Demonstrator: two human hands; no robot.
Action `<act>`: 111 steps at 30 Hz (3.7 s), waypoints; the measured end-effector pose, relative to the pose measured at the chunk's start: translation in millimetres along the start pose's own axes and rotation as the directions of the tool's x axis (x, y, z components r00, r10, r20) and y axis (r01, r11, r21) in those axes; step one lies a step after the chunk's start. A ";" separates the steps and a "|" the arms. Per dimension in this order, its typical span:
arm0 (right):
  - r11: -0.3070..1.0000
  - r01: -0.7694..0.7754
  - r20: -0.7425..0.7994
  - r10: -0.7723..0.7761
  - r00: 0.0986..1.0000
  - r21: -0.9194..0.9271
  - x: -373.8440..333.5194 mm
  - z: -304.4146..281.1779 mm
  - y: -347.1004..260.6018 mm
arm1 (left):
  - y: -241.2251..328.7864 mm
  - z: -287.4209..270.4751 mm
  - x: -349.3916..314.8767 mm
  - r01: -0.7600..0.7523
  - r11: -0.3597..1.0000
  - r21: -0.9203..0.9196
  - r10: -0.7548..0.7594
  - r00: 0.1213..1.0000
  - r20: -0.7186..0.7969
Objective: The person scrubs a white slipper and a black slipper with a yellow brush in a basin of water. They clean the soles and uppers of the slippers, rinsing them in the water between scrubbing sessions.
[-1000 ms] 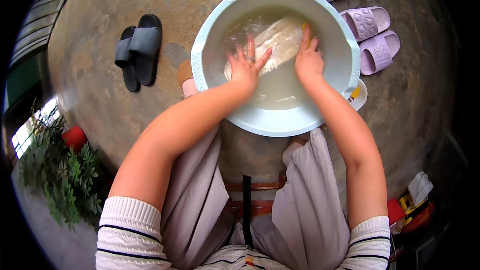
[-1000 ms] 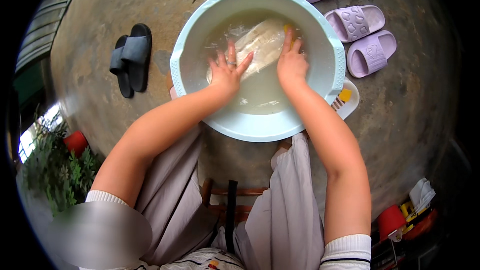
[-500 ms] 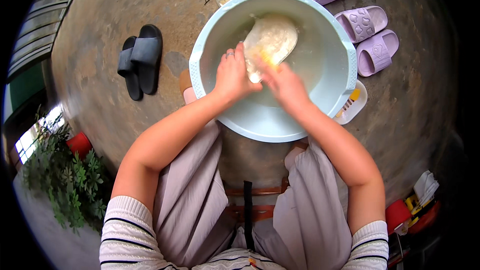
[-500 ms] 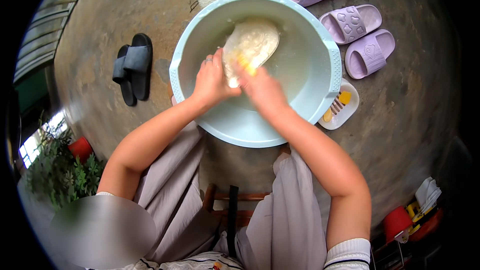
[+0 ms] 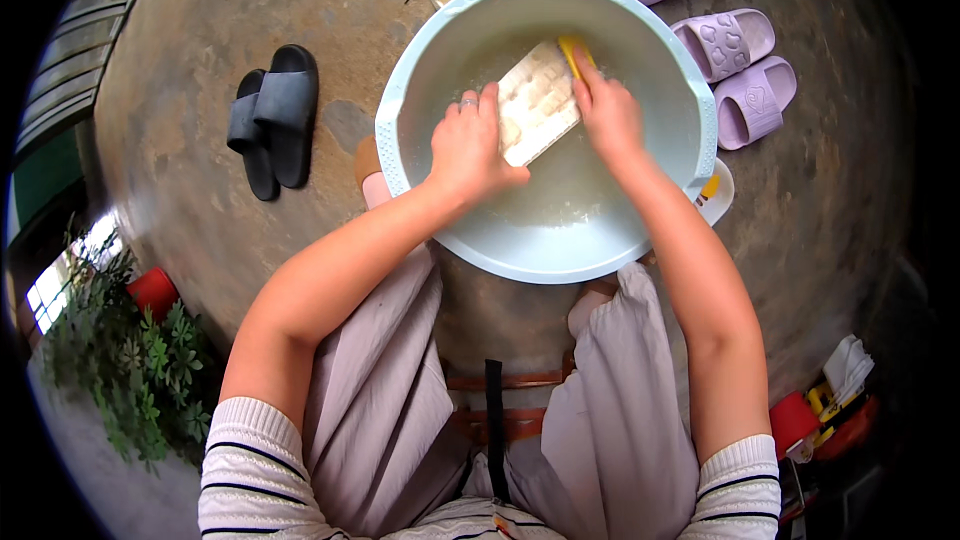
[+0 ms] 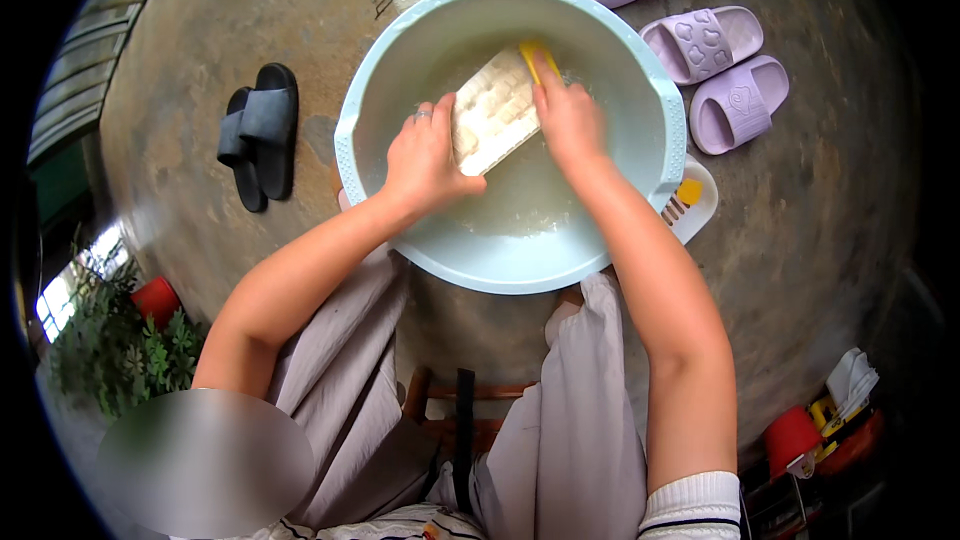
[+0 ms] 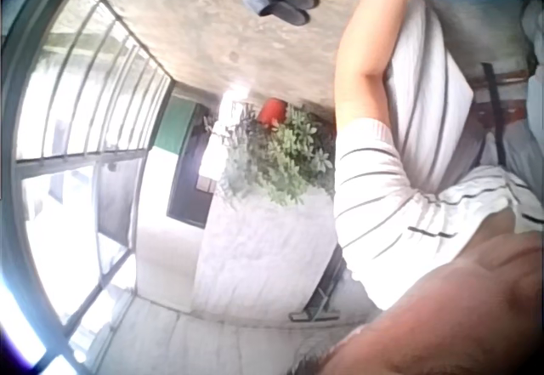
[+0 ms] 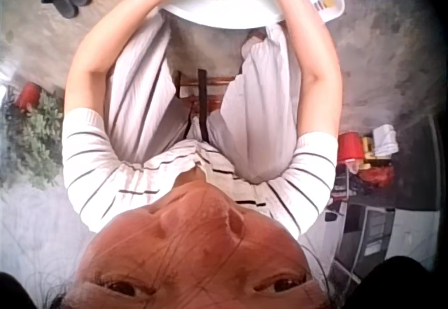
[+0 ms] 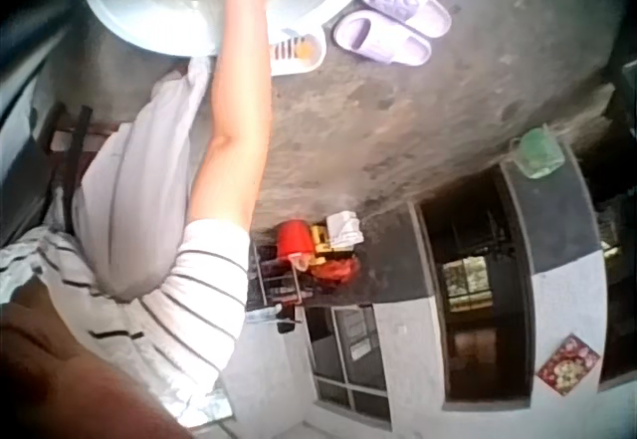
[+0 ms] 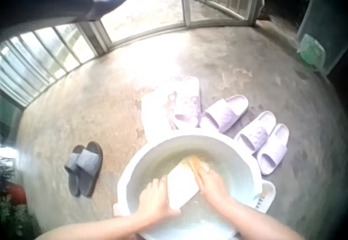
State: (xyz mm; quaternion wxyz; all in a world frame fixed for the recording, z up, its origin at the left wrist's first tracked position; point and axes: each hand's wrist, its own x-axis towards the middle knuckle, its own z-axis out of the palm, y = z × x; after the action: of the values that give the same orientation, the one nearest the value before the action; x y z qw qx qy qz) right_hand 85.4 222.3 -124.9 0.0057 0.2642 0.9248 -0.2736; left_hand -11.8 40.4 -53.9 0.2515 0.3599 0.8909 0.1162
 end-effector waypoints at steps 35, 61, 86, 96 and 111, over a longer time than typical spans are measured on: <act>0.889 -0.031 0.161 -0.048 0.986 0.457 -33.6 -50.7 -60.1 | -4.3 -38.9 -11.6 0.211 0.517 -0.830 -0.134 0.977 0.165; 0.948 -0.218 -0.008 0.226 0.974 0.231 -20.5 -18.5 -9.8 | -8.6 -13.0 14.1 -0.008 0.945 -0.327 0.013 1.000 0.015; 0.984 -0.174 0.141 0.176 0.974 -0.026 -12.3 -22.4 4.6 | 8.6 44.2 20.5 -0.138 0.982 -0.127 0.138 0.990 -0.010; 0.984 -0.077 0.135 0.056 0.989 0.159 -7.1 -28.4 -49.7 | -14.4 37.2 26.0 -0.052 0.929 -0.367 0.053 0.999 -0.009; 0.868 -0.303 0.185 0.249 0.951 0.392 -96.3 -98.1 -32.1 | 59.5 18.5 21.8 -0.074 0.997 0.001 0.072 0.974 0.214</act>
State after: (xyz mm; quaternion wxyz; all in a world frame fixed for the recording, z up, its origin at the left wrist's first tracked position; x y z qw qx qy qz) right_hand 165.6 202.7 -10.4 0.0479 0.3708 0.7955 -0.4769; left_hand 19.3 98.6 -54.5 0.3397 0.4039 0.8454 0.0820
